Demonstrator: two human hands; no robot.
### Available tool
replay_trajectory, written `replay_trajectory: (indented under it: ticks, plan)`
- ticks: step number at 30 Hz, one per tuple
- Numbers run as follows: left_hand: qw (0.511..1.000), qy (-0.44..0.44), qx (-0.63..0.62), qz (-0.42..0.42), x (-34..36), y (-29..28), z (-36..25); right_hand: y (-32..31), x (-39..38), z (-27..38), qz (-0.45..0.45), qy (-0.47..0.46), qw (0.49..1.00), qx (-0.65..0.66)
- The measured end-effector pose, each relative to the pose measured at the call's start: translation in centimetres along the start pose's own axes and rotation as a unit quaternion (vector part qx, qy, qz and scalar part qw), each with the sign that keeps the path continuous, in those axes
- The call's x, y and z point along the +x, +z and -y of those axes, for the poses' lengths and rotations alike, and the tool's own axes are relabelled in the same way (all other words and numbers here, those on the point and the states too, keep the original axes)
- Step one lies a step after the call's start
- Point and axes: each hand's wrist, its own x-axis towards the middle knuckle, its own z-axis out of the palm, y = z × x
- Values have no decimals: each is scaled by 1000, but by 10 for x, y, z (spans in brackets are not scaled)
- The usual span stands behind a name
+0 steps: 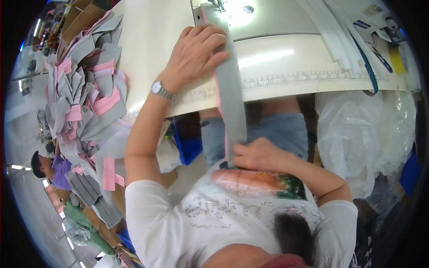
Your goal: Sewing zippers onto fabric or leather strips using an industrial sewing machine.
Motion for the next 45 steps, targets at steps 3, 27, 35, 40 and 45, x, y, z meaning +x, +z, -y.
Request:
replay_trajectory:
  ticks: [3,27,35,40,45]
  plan:
    - [997,-14,-56,-43,-2,2,2,1,1,-3,11,3,1000,6]
    - [998,-41,-53,-20,-1,-3,-7,0,4,-6,66,9,998,21]
    - [998,-34,-55,-15,11,-3,5,-17,8,-14,95,21,995,28]
    - [997,-46,-56,-23,16,1,16,-30,15,-17,71,18,997,16]
    - [997,-39,-59,-35,12,10,19,-32,15,-17,69,20,997,4]
